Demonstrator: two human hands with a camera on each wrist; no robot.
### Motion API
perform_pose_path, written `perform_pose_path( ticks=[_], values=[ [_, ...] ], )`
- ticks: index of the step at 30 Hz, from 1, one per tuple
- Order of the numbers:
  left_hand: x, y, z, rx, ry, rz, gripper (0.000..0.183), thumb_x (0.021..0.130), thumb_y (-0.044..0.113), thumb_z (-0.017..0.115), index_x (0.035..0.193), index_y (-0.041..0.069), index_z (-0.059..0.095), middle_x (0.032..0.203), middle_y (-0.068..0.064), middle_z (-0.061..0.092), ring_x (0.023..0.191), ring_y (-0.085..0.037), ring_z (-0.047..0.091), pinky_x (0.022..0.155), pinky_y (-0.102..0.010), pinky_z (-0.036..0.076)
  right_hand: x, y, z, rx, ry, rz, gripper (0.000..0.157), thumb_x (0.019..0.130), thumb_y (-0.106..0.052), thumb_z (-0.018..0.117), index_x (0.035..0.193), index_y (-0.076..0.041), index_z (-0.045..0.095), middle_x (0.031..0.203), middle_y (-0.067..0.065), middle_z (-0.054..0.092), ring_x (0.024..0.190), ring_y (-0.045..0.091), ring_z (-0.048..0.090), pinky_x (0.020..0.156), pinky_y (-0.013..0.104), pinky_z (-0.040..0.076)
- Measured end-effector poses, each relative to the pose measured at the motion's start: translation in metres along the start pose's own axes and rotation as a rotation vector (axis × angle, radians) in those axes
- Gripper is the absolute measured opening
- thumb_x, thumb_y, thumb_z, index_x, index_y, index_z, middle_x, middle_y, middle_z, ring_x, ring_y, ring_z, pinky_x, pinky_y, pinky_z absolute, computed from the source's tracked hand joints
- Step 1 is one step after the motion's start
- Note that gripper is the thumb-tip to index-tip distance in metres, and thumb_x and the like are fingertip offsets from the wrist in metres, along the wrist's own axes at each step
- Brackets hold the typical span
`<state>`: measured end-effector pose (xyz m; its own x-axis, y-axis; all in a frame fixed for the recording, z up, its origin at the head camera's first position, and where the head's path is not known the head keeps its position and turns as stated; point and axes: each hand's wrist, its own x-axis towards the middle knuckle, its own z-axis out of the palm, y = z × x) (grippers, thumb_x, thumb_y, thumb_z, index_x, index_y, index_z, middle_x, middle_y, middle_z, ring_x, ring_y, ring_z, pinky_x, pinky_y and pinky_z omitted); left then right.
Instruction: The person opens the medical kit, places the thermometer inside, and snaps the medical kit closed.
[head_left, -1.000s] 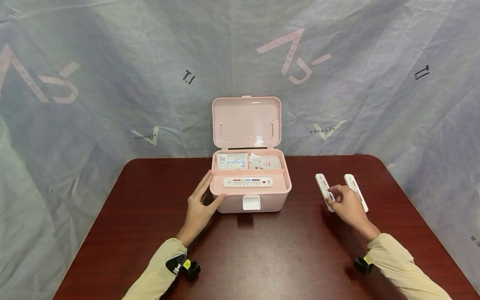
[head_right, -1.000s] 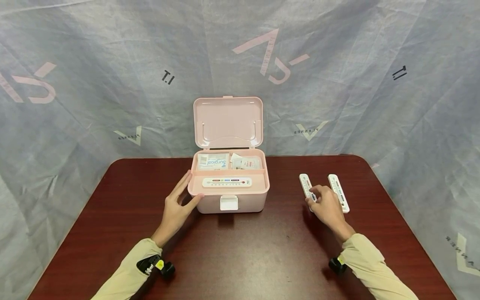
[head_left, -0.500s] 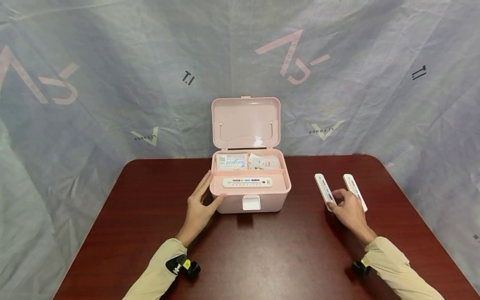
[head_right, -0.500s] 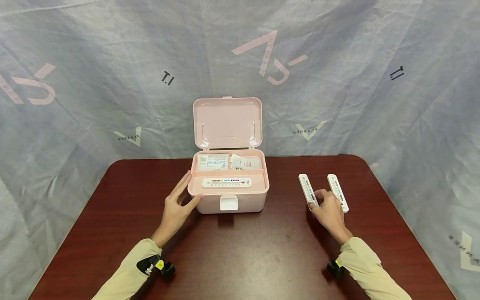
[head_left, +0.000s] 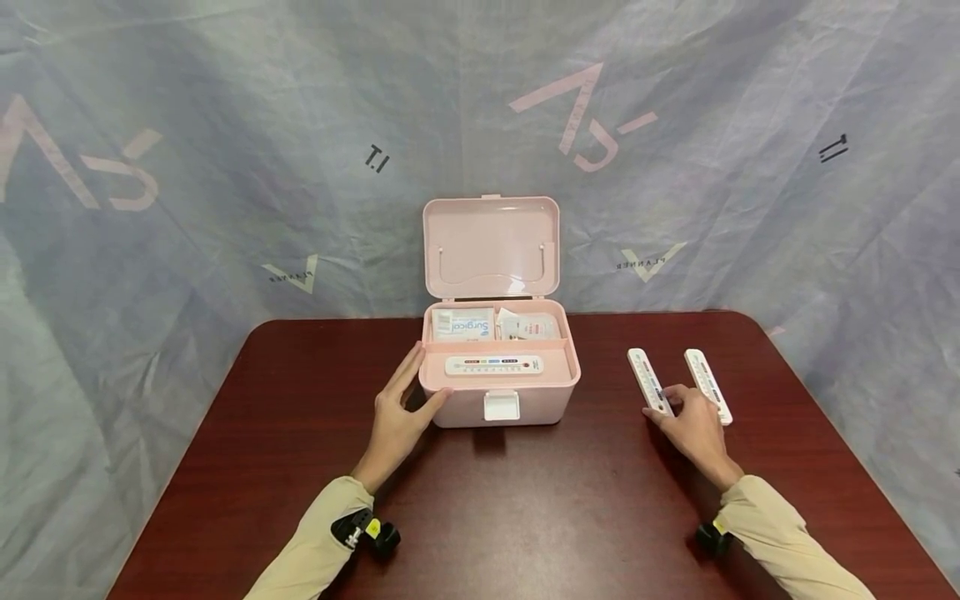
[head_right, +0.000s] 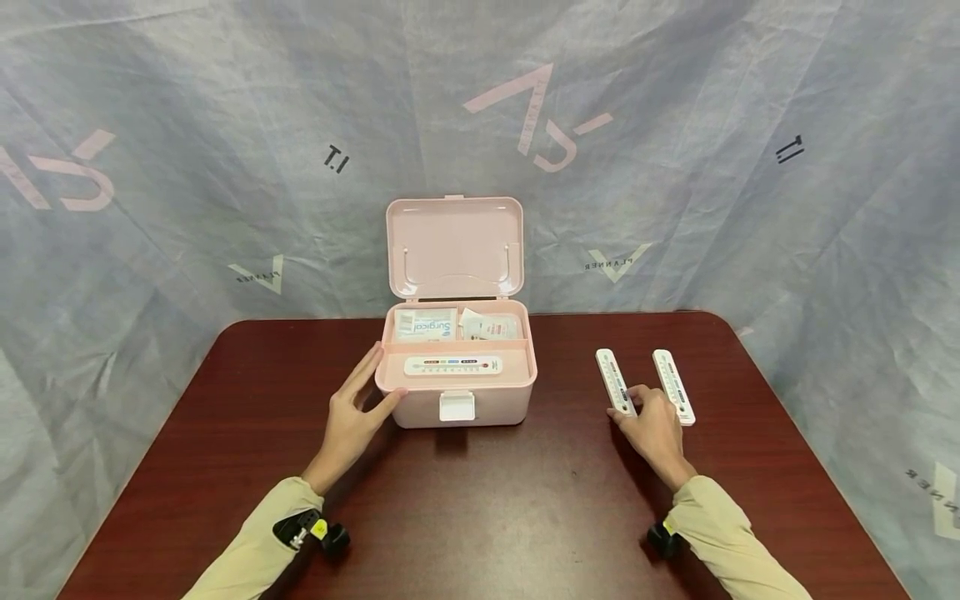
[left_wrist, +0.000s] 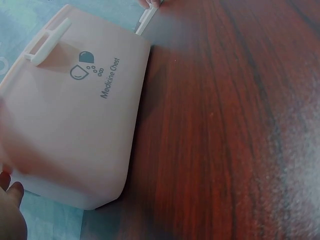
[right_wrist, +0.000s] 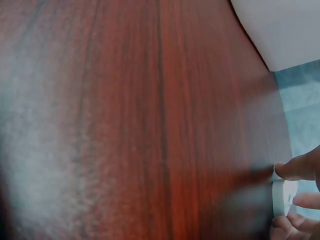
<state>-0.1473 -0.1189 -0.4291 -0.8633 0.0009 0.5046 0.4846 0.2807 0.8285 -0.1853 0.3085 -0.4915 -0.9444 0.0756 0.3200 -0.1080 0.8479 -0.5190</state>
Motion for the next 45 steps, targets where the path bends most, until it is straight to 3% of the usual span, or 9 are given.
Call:
perform_pose_path(
  ticks=[7,17,29,38,45],
  values=[
    [-0.001,-0.001,0.001,-0.008,-0.008,-0.010,0.069,0.081,0.007,0.075,0.139,-0.005,0.041,0.147,-0.018,0.036,0.136,-0.030,0.033,0.106,-0.035,0.032,0.001,0.003,0.003,0.004,0.034,-0.023,0.031,0.068,-0.014,0.081,0.090,0.003,0.069,0.076,0.014,0.065,0.066,0.026,0.057,0.058,0.037,0.041],
    [-0.001,-0.002,0.000,-0.017,-0.005,-0.001,0.068,0.081,0.004,0.075,0.139,-0.006,0.041,0.146,-0.020,0.036,0.135,-0.033,0.032,0.106,-0.030,0.032,0.001,0.002,-0.003,0.001,0.074,-0.026,0.027,0.065,-0.010,0.079,0.088,0.003,0.072,0.069,0.013,0.065,0.060,0.024,0.054,0.053,0.037,0.040],
    [0.001,0.000,0.002,-0.006,-0.009,-0.006,0.068,0.080,0.003,0.075,0.139,-0.006,0.042,0.146,-0.020,0.037,0.134,-0.033,0.034,0.105,-0.041,0.034,0.003,0.001,-0.009,-0.017,0.084,-0.022,0.027,0.067,-0.012,0.077,0.091,0.002,0.072,0.071,0.012,0.065,0.062,0.025,0.055,0.052,0.036,0.039],
    [0.001,0.003,0.001,-0.012,-0.008,-0.009,0.068,0.081,0.007,0.075,0.140,-0.004,0.041,0.147,-0.014,0.036,0.136,-0.029,0.033,0.105,-0.037,0.033,0.004,-0.005,-0.011,0.022,0.101,-0.054,0.026,0.066,-0.008,0.077,0.090,0.002,0.073,0.074,0.014,0.065,0.061,0.020,0.052,0.055,0.035,0.040],
    [-0.001,0.003,0.000,-0.009,-0.011,-0.009,0.069,0.081,0.005,0.074,0.140,-0.004,0.041,0.147,-0.018,0.036,0.135,-0.032,0.033,0.105,-0.042,0.033,0.003,-0.013,-0.012,0.040,0.103,-0.070,0.025,0.065,-0.008,0.076,0.089,0.001,0.073,0.072,0.011,0.063,0.061,0.019,0.052,0.057,0.034,0.038]
  ],
)
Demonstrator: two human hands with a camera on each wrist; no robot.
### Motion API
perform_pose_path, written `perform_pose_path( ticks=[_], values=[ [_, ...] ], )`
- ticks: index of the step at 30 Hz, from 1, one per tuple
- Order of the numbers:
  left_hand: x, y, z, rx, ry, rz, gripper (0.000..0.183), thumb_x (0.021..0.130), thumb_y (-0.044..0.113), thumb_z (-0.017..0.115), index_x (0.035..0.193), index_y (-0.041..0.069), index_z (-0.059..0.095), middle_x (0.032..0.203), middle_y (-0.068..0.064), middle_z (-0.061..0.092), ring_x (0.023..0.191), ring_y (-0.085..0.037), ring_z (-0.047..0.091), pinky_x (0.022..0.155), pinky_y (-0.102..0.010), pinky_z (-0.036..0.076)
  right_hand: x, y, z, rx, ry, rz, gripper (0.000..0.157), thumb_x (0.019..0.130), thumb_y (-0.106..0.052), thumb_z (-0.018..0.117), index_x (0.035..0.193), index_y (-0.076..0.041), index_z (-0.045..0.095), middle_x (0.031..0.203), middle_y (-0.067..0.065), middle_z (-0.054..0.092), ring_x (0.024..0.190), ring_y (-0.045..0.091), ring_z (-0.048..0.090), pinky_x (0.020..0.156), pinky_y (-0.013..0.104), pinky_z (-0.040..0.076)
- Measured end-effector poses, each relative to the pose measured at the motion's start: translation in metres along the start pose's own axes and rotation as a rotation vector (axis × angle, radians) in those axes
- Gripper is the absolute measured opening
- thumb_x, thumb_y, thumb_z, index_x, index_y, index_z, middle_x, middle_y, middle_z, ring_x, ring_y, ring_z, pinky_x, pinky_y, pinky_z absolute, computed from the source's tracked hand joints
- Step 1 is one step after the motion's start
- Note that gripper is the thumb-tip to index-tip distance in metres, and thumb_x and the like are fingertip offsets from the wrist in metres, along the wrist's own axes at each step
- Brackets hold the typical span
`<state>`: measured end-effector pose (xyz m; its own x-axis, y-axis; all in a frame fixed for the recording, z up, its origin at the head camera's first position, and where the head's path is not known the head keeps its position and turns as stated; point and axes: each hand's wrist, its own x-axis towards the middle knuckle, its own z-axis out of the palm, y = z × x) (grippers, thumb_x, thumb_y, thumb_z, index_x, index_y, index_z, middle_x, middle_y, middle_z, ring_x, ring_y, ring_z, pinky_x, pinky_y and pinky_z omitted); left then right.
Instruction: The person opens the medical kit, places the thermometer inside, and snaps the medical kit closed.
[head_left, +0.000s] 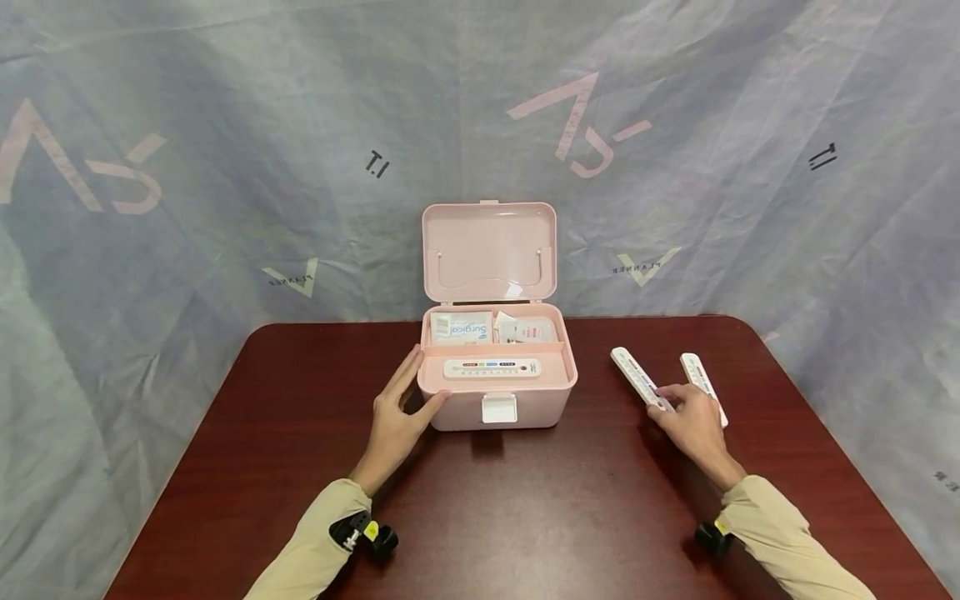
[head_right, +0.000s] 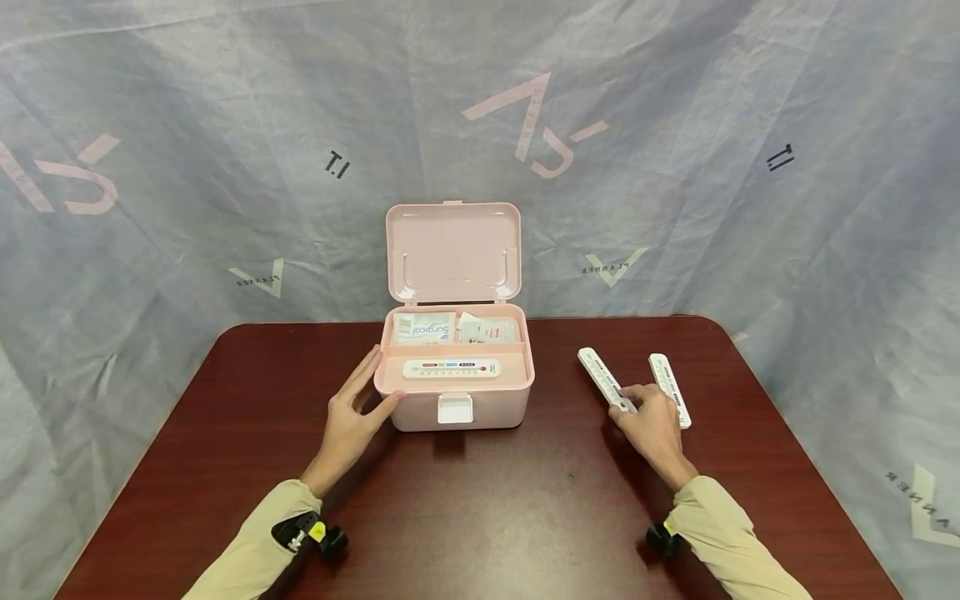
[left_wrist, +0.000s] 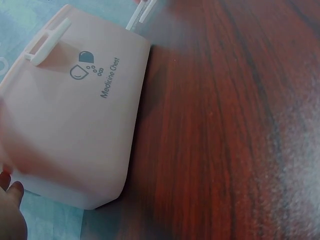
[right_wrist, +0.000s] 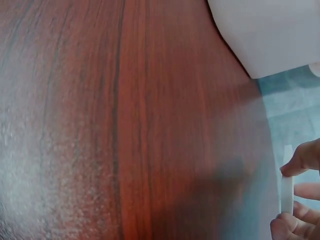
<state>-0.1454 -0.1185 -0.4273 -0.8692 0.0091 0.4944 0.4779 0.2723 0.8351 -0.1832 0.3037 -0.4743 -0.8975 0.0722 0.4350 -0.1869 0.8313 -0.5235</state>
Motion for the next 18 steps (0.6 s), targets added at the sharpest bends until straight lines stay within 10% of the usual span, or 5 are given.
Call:
perform_pose_path(
  ticks=[18],
  values=[
    [0.000,-0.001,0.000,-0.006,0.012,0.009,0.068,0.081,0.006,0.075,0.139,-0.005,0.041,0.146,-0.020,0.037,0.135,-0.031,0.034,0.104,-0.040,0.033,0.005,-0.019,-0.004,0.045,0.032,-0.068,0.024,0.064,-0.007,0.075,0.088,-0.003,0.073,0.071,0.006,0.057,0.058,0.013,0.046,0.052,0.022,0.033]
  ],
)
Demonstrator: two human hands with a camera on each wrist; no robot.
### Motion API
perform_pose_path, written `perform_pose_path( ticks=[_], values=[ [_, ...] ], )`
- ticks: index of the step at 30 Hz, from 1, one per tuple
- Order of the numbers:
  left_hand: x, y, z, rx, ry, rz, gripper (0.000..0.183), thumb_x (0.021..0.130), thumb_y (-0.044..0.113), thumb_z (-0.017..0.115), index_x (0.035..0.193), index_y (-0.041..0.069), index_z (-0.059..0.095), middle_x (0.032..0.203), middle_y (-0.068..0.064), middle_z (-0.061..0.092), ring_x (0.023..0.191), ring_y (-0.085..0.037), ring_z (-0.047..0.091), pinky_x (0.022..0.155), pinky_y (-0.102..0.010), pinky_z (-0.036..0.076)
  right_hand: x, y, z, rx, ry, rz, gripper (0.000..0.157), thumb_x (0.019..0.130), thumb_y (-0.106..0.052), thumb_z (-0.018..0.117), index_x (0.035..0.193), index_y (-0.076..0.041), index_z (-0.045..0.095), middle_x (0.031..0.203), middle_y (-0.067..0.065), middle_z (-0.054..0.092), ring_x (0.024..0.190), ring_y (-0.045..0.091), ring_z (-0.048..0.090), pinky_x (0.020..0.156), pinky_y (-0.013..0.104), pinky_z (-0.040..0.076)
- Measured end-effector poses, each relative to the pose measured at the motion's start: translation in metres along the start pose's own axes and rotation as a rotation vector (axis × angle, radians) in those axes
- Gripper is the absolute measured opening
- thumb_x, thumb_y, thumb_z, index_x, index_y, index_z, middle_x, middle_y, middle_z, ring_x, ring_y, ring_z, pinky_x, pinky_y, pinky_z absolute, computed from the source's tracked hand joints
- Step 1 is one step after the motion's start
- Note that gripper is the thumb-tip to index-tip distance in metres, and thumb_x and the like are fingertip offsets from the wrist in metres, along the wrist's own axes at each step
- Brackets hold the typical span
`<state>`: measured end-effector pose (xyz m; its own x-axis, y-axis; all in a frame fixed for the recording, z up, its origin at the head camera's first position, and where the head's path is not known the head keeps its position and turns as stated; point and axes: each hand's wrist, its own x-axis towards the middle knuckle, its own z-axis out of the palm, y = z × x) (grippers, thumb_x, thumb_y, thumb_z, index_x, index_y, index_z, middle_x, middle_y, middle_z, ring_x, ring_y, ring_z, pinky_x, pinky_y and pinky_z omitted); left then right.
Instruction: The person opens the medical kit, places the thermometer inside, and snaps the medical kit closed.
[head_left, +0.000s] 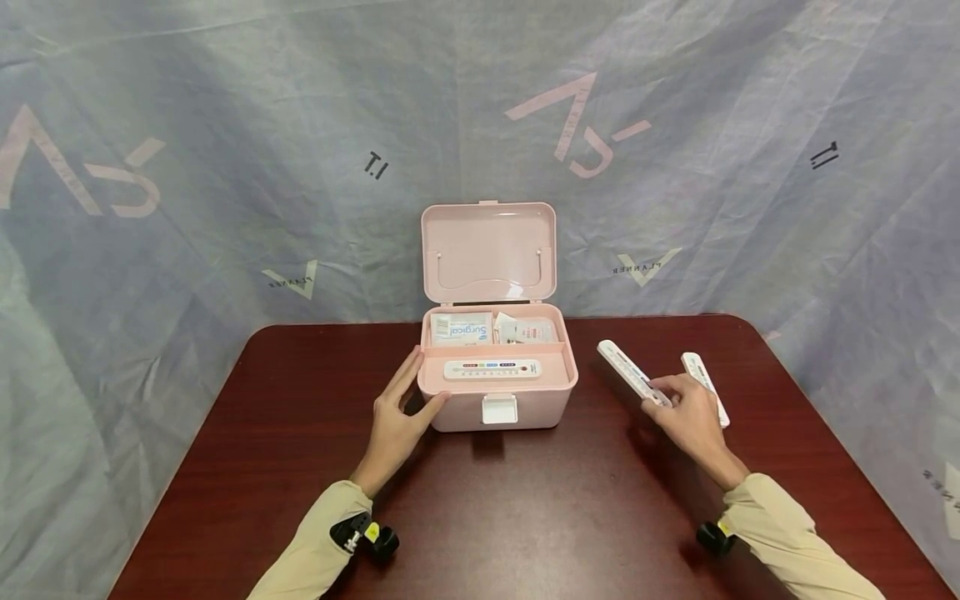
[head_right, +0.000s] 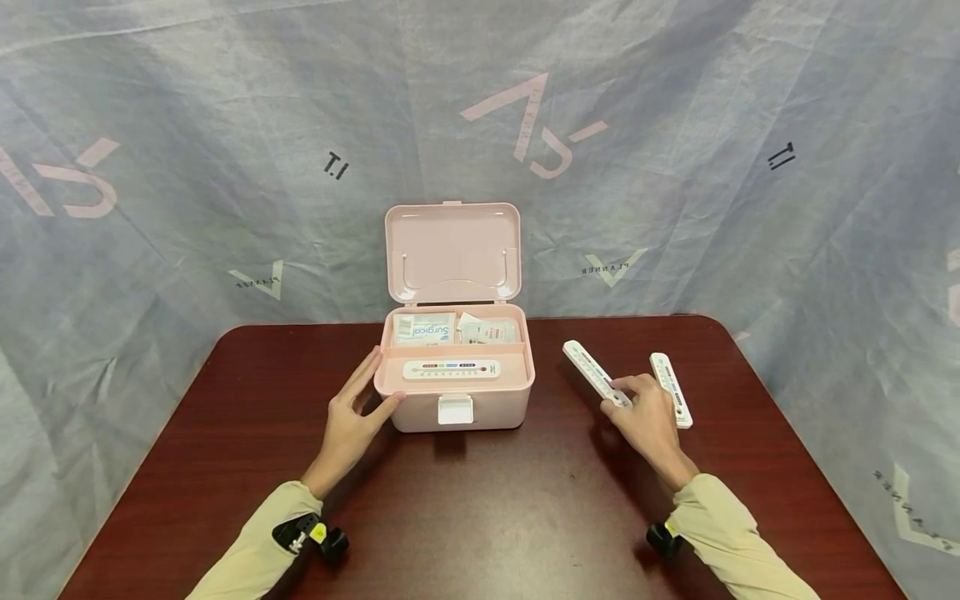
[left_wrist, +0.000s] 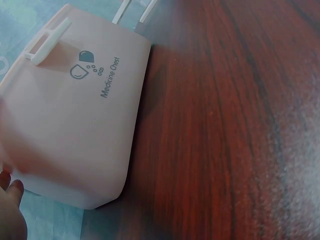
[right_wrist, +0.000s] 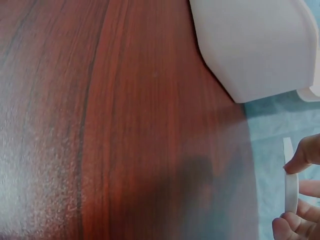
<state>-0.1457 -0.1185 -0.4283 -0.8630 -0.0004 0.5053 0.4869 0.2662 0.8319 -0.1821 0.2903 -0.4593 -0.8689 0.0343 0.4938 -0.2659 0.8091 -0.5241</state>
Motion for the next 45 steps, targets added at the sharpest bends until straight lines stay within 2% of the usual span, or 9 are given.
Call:
perform_pose_path(
  ticks=[10,19,22,29,37,45],
  values=[
    [0.000,-0.002,0.000,0.014,-0.003,0.001,0.068,0.080,0.004,0.075,0.139,-0.005,0.042,0.146,-0.019,0.037,0.134,-0.033,0.035,0.103,-0.043,0.034,0.003,-0.012,-0.009,0.032,0.007,-0.020,0.025,0.062,-0.005,0.076,0.087,-0.003,0.072,0.066,0.005,0.052,0.055,0.004,0.040,0.050,0.021,0.032],
    [-0.001,-0.002,0.000,0.018,-0.004,-0.003,0.068,0.080,0.002,0.075,0.139,-0.006,0.041,0.147,-0.015,0.037,0.134,-0.032,0.035,0.103,-0.047,0.034,0.008,-0.023,-0.016,0.058,0.004,-0.026,0.025,0.063,-0.004,0.076,0.088,-0.006,0.072,0.067,0.005,0.051,0.056,0.006,0.041,0.048,0.019,0.032],
    [-0.001,-0.002,-0.001,0.024,-0.002,-0.003,0.068,0.080,0.002,0.075,0.139,-0.006,0.042,0.147,-0.013,0.037,0.134,-0.032,0.035,0.103,-0.045,0.035,0.009,-0.026,-0.017,0.059,0.002,-0.028,0.026,0.063,-0.005,0.077,0.088,-0.007,0.072,0.067,0.004,0.051,0.057,0.008,0.042,0.048,0.019,0.032],
    [-0.001,-0.004,0.000,0.016,0.000,0.009,0.068,0.080,0.002,0.075,0.138,-0.006,0.042,0.145,-0.020,0.038,0.134,-0.033,0.035,0.104,-0.038,0.035,0.011,-0.031,-0.019,0.084,0.003,-0.037,0.027,0.062,-0.005,0.078,0.089,-0.008,0.073,0.066,0.004,0.051,0.058,0.014,0.043,0.048,0.019,0.031],
    [-0.001,-0.003,0.000,0.004,0.001,0.015,0.067,0.081,0.005,0.075,0.138,-0.006,0.042,0.146,-0.017,0.038,0.134,-0.031,0.035,0.104,-0.036,0.034,0.011,-0.040,-0.024,0.115,-0.013,-0.062,0.027,0.063,-0.003,0.076,0.089,-0.009,0.073,0.071,0.002,0.055,0.060,0.016,0.045,0.049,0.017,0.031],
    [-0.001,-0.003,0.000,-0.002,0.004,0.024,0.067,0.081,0.005,0.075,0.138,-0.006,0.042,0.146,-0.021,0.037,0.134,-0.032,0.035,0.104,-0.037,0.034,0.015,-0.050,-0.030,0.133,-0.026,-0.142,0.027,0.064,0.000,0.075,0.089,-0.009,0.073,0.076,-0.002,0.057,0.060,0.014,0.044,0.051,0.018,0.031]
  ],
)
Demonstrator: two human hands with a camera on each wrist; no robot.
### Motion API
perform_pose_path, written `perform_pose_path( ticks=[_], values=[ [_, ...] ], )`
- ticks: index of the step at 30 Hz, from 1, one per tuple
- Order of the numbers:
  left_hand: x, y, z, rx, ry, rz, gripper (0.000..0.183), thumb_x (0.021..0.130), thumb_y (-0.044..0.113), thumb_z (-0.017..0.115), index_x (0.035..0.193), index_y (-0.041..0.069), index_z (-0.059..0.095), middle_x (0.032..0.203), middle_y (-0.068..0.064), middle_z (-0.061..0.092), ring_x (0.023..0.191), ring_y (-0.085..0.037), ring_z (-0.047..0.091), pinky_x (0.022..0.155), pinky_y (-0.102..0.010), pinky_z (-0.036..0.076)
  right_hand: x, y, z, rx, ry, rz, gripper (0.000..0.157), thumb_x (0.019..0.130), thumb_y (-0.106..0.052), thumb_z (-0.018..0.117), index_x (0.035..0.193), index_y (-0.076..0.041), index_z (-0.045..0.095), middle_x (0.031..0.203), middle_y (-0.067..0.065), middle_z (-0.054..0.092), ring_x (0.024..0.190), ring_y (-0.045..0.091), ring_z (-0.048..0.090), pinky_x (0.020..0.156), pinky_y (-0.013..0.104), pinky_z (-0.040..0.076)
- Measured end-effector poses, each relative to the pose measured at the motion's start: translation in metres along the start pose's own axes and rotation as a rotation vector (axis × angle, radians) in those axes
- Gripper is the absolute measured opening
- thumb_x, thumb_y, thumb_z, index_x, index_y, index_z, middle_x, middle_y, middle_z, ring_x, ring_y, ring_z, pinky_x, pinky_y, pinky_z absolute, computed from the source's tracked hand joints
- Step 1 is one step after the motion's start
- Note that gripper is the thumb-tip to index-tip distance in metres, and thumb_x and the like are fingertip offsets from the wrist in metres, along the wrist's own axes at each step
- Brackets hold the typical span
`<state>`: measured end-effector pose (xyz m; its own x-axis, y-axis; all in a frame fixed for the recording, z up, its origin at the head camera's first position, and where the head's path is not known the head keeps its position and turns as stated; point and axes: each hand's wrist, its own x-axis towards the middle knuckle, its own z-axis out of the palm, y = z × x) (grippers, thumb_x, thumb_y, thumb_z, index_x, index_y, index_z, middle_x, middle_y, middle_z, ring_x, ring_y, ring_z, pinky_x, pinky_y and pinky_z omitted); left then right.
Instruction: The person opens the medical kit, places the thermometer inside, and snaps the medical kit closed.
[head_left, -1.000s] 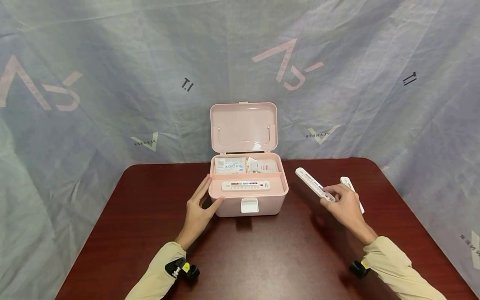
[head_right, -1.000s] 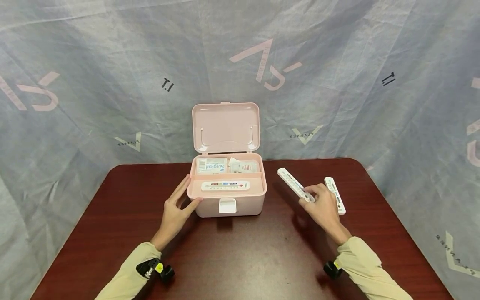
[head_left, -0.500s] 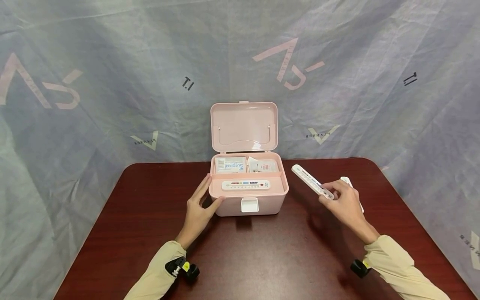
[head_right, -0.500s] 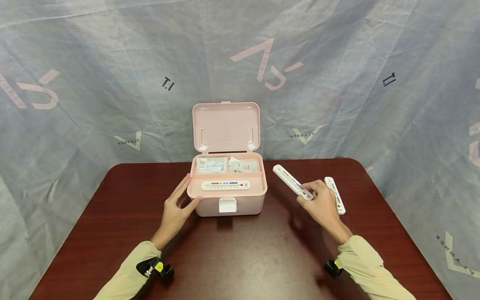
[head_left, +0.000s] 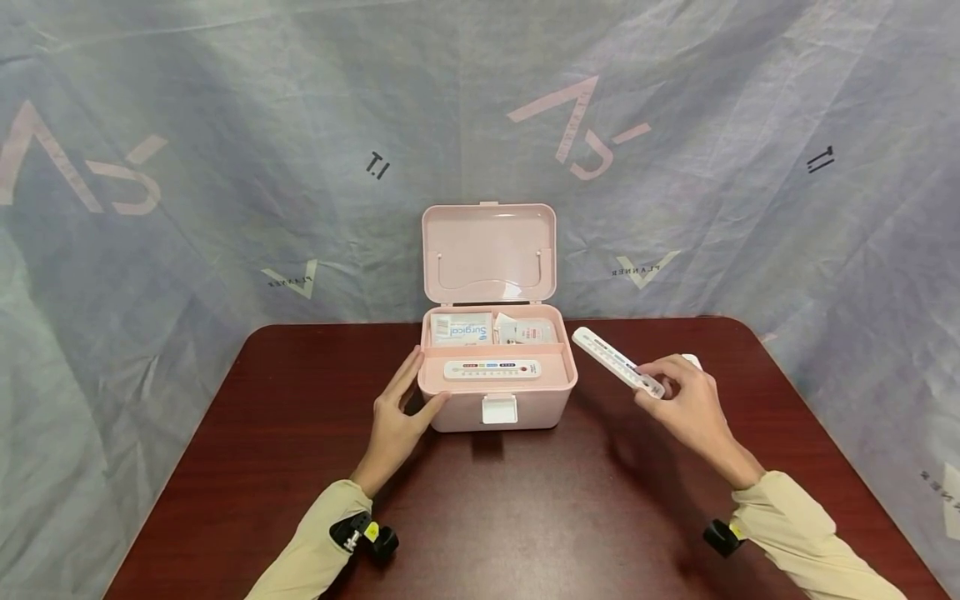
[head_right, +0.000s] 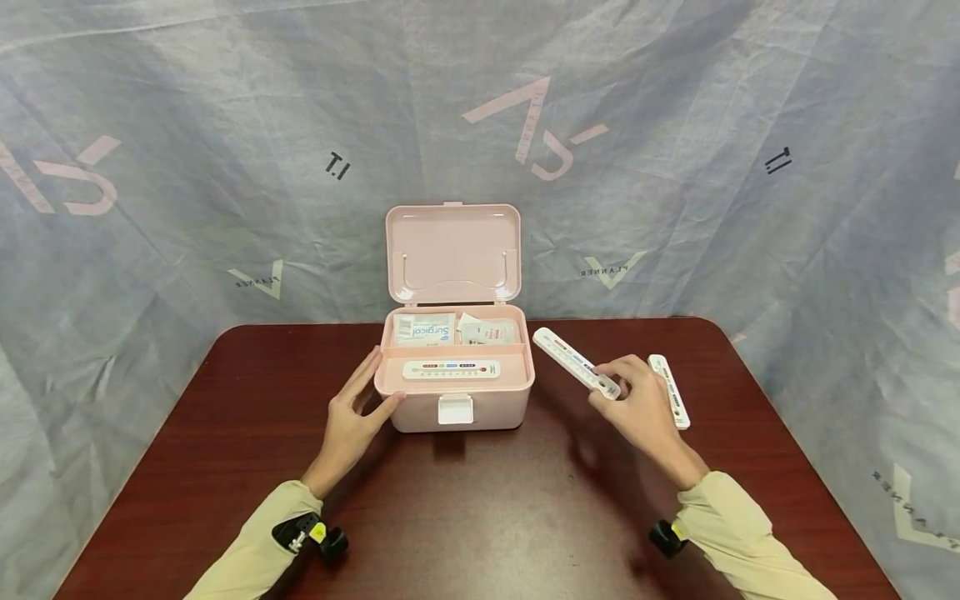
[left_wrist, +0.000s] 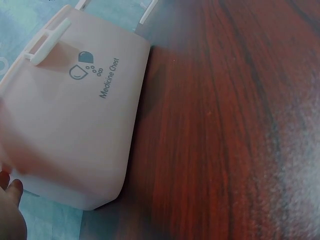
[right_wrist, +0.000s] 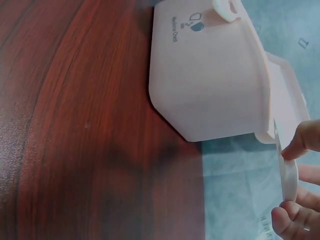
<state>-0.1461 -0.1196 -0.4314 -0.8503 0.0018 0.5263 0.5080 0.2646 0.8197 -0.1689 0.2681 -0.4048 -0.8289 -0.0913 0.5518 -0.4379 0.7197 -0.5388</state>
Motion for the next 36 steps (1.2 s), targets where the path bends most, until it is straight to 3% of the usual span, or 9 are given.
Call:
perform_pose_path(
  ticks=[9,21,29,36],
  values=[
    [0.001,-0.001,0.000,0.002,-0.004,0.012,0.067,0.080,0.002,0.075,0.138,-0.007,0.042,0.145,-0.020,0.038,0.133,-0.035,0.035,0.105,-0.033,0.035,0.007,-0.008,-0.002,0.024,-0.027,-0.085,0.030,0.061,0.002,0.077,0.088,-0.011,0.073,0.077,-0.003,0.058,0.060,0.013,0.045,0.053,0.018,0.031],
    [0.001,0.000,-0.002,-0.006,-0.007,-0.001,0.066,0.081,0.003,0.074,0.138,-0.007,0.042,0.146,-0.017,0.037,0.134,-0.033,0.035,0.105,-0.033,0.034,0.012,-0.018,-0.005,0.068,-0.094,-0.125,0.033,0.062,0.002,0.076,0.089,-0.016,0.073,0.083,-0.005,0.061,0.059,0.013,0.046,0.053,0.019,0.033],
    [0.001,0.000,-0.002,-0.023,-0.009,0.004,0.066,0.080,0.001,0.074,0.138,-0.008,0.042,0.145,-0.021,0.037,0.134,-0.034,0.034,0.106,-0.034,0.033,0.016,-0.018,-0.004,0.129,-0.149,-0.169,0.036,0.063,0.007,0.075,0.092,-0.014,0.073,0.088,-0.003,0.062,0.057,0.017,0.051,0.048,0.013,0.039],
    [0.001,0.001,-0.002,-0.023,-0.016,-0.005,0.066,0.081,0.001,0.074,0.138,-0.007,0.041,0.146,-0.022,0.036,0.134,-0.034,0.034,0.105,-0.038,0.033,0.019,-0.026,-0.003,0.164,-0.156,-0.177,0.037,0.060,0.015,0.074,0.091,-0.005,0.072,0.088,0.007,0.063,0.056,0.021,0.051,0.047,0.012,0.039]
  ],
)
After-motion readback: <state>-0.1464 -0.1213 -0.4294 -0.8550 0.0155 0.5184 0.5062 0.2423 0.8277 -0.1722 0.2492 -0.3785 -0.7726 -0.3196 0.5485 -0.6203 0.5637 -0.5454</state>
